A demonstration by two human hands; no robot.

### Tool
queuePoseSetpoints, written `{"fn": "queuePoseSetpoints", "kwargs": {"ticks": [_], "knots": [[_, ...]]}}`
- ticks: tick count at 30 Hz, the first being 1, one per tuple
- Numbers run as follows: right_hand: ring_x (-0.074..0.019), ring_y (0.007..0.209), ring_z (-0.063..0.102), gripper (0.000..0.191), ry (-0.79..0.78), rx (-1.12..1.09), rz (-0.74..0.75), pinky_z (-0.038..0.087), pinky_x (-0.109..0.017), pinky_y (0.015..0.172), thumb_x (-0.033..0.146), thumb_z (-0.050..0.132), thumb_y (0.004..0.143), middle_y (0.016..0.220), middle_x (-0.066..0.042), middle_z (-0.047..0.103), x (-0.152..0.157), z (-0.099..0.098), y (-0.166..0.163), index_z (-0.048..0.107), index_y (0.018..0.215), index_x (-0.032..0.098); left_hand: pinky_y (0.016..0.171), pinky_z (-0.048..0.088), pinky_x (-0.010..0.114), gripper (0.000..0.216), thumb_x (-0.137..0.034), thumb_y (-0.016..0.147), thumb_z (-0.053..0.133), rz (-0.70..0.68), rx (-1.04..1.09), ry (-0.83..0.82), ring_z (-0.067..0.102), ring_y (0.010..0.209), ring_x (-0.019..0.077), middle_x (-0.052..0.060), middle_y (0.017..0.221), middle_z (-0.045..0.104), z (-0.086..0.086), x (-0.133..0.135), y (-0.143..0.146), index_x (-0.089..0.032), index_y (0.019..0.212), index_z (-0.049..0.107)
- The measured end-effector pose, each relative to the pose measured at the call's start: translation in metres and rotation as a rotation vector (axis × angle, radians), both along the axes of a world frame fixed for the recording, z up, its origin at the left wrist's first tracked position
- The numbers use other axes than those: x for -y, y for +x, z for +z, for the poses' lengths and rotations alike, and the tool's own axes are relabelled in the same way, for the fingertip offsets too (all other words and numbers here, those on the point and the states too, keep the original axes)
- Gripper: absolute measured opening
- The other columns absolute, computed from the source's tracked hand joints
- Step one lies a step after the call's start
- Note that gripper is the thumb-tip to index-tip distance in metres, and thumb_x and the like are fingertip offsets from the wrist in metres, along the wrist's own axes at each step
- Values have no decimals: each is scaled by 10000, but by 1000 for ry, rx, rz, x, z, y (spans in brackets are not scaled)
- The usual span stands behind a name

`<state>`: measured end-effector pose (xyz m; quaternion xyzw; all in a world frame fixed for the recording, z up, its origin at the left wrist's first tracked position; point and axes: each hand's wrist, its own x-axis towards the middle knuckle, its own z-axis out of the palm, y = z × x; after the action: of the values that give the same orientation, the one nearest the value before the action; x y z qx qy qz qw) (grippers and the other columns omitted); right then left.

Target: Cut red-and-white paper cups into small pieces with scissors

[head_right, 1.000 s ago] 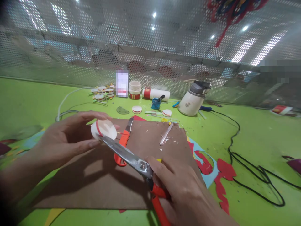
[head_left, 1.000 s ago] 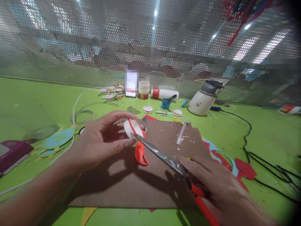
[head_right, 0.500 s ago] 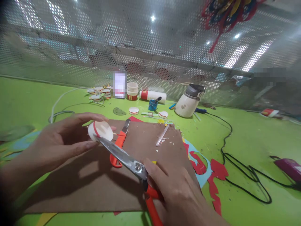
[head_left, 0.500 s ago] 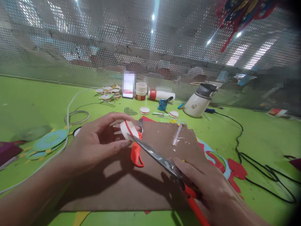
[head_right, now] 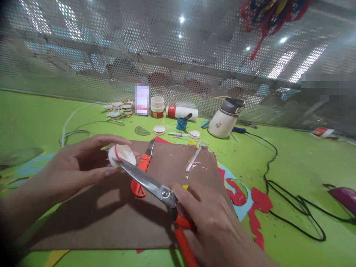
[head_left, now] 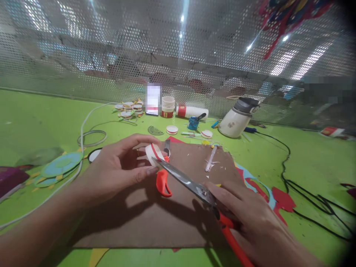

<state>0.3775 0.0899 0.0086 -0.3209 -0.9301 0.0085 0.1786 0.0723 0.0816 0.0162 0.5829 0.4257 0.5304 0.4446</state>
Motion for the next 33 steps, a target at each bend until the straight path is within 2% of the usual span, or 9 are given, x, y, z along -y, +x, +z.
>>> {"fn": "queuePoseSetpoints", "kwargs": {"ticks": [7, 13, 17, 24, 33], "knots": [[-258, 835, 751, 522, -14, 0, -1, 635, -384, 683, 126, 522, 848, 945, -70, 728, -2, -8, 5, 560, 1350, 263, 849, 645, 306, 389, -249, 780, 867, 2, 18, -25, 784, 995, 261, 42, 1015, 814, -1, -1, 2, -269, 1146, 735], [-257, 961, 733, 614, -120, 8, -4, 627, -405, 787, 81, 540, 833, 1090, -64, 709, -5, -9, 10, 507, 1394, 329, 870, 624, 242, 373, -221, 792, 861, -28, 40, -17, 774, 1041, 224, 29, 1051, 815, -2, -2, -1, -274, 1141, 739], [-253, 989, 726, 679, -164, 33, 22, 628, -418, 831, 76, 548, 845, 1077, -47, 696, -6, -12, 16, 460, 1455, 360, 860, 626, 231, 377, -200, 790, 862, -40, 50, -19, 782, 1019, 218, 12, 990, 816, 0, 0, -2, -279, 1137, 741], [-260, 1056, 729, 626, -82, 44, 3, 633, -405, 838, 121, 573, 883, 1158, -73, 729, -2, -13, 16, 483, 1464, 334, 875, 640, 266, 392, -211, 780, 871, -27, 35, -32, 781, 1050, 254, 38, 1075, 824, -2, -1, -1, -269, 1144, 738], [-305, 1024, 738, 533, -97, 15, -11, 626, -409, 834, 167, 604, 862, 1168, -114, 764, -1, -6, 10, 623, 1387, 260, 894, 617, 209, 406, -171, 808, 854, -83, 66, -70, 766, 1075, 200, 19, 1112, 815, -8, -2, -7, -286, 1178, 734]]}}
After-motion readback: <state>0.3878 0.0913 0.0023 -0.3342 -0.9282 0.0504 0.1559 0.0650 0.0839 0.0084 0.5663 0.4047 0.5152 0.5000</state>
